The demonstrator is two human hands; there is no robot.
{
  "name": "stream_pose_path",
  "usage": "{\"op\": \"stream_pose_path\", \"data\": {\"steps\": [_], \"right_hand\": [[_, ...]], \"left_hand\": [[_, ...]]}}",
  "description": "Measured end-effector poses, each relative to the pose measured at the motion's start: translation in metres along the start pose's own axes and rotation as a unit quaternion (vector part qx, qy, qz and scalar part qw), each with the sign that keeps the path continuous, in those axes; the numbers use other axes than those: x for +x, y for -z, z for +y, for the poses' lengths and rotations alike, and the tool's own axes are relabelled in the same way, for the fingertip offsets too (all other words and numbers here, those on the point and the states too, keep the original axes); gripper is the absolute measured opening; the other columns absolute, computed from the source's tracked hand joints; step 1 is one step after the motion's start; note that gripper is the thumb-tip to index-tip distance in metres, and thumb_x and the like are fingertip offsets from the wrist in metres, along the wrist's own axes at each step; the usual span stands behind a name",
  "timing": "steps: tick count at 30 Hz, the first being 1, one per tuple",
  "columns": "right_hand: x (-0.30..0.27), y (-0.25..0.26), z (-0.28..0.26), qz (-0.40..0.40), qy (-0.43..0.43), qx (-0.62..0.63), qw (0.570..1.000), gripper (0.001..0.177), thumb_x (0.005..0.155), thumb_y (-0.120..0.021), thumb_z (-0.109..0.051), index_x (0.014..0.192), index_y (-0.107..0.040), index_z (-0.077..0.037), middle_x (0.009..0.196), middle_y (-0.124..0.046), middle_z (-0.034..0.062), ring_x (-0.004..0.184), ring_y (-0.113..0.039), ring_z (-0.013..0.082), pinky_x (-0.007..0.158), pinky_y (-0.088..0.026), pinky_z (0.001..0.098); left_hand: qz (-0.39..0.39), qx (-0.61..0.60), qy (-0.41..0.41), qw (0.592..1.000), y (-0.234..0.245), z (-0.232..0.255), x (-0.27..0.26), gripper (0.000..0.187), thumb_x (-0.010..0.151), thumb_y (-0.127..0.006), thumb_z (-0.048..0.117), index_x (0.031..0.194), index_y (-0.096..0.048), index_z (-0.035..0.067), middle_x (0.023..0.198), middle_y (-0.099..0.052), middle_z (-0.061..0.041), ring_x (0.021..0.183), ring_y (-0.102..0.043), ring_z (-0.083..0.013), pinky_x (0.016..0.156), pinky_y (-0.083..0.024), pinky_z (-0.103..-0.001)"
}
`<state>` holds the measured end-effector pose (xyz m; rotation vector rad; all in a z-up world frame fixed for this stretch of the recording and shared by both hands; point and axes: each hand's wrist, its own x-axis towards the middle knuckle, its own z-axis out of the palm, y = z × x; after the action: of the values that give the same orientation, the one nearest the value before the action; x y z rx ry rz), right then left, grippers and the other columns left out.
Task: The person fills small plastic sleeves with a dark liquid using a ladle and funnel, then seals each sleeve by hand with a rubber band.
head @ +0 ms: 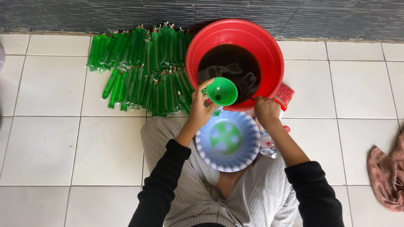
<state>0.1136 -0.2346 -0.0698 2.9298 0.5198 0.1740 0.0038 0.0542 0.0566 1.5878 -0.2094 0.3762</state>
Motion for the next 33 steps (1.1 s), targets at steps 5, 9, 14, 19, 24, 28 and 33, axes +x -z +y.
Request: {"op": "stream_pose_path", "data": {"steps": [5,9,14,19,24,28,33], "right_hand": [[0.019,0.029,0.013,-0.177,-0.101,0.126,0.971,0.035,0.097,-0.054,-0.049,0.111,-0.078,-0.029,0.093,-0.078,0.0131,0.097,-0.075,0.0375,0.081,-0.057,0.0516],[0.013,0.066,0.021,-0.200,-0.109,0.179,0.957,0.036,0.098,-0.053,-0.052,0.117,-0.077,-0.033,0.098,-0.078,0.0127,0.102,-0.073,0.0386,0.085,-0.056,0.0530],[0.004,0.149,0.024,-0.210,-0.112,0.179,0.955,0.038,0.101,-0.054,-0.043,0.124,-0.077,-0.023,0.109,-0.077,0.0191,0.112,-0.069,0.0414,0.093,-0.054,0.0531],[0.002,0.183,0.046,-0.196,-0.140,0.165,0.956,0.040,0.101,-0.053,-0.047,0.123,-0.077,-0.024,0.106,-0.079,0.0183,0.112,-0.069,0.0432,0.095,-0.053,0.0541],[-0.009,0.232,0.066,-0.148,-0.130,0.136,0.971,0.036,0.102,-0.055,-0.039,0.122,-0.079,-0.020,0.100,-0.080,0.0155,0.102,-0.073,0.0397,0.085,-0.057,0.0504],[-0.021,0.273,0.064,-0.123,-0.133,0.131,0.975,0.034,0.103,-0.057,-0.034,0.122,-0.079,-0.018,0.097,-0.080,0.0152,0.094,-0.075,0.0374,0.081,-0.058,0.0484],[-0.040,0.313,0.049,-0.103,-0.108,0.124,0.981,0.032,0.105,-0.058,-0.032,0.120,-0.079,-0.013,0.091,-0.080,0.0161,0.085,-0.076,0.0347,0.075,-0.059,0.0451]], "left_hand": [[-0.008,-0.010,-0.009,1.000,0.005,-0.004,0.002,0.065,0.096,-0.070,0.011,0.152,-0.037,0.014,0.129,-0.056,-0.015,0.125,-0.060,-0.0341,0.108,-0.047,-0.051],[0.002,-0.004,-0.029,1.000,0.001,-0.003,0.003,0.067,0.095,-0.070,0.008,0.152,-0.036,0.012,0.129,-0.060,-0.017,0.124,-0.061,-0.0333,0.107,-0.049,-0.049],[0.045,0.029,-0.026,0.998,-0.006,-0.005,0.000,0.071,0.092,-0.075,0.010,0.153,-0.038,0.016,0.118,-0.070,-0.014,0.112,-0.070,-0.0272,0.104,-0.049,-0.046],[0.075,0.128,-0.024,0.989,-0.017,-0.016,-0.003,0.072,0.093,-0.073,0.007,0.154,-0.036,0.019,0.103,-0.075,-0.013,0.098,-0.074,-0.0308,0.100,-0.048,-0.044],[0.080,0.244,0.077,0.963,-0.030,-0.012,-0.004,0.079,0.089,-0.068,0.002,0.154,-0.032,0.030,0.094,-0.075,-0.009,0.091,-0.073,-0.0286,0.098,-0.034,-0.043],[0.073,0.285,0.085,0.952,-0.043,-0.014,-0.005,0.082,0.089,-0.071,0.002,0.156,-0.032,0.030,0.093,-0.075,-0.013,0.089,-0.073,-0.0288,0.098,-0.032,-0.045],[0.042,0.276,0.029,0.960,-0.058,-0.026,-0.002,0.080,0.090,-0.072,0.010,0.156,-0.033,0.032,0.087,-0.073,-0.008,0.080,-0.072,-0.0270,0.095,-0.031,-0.043]]}}
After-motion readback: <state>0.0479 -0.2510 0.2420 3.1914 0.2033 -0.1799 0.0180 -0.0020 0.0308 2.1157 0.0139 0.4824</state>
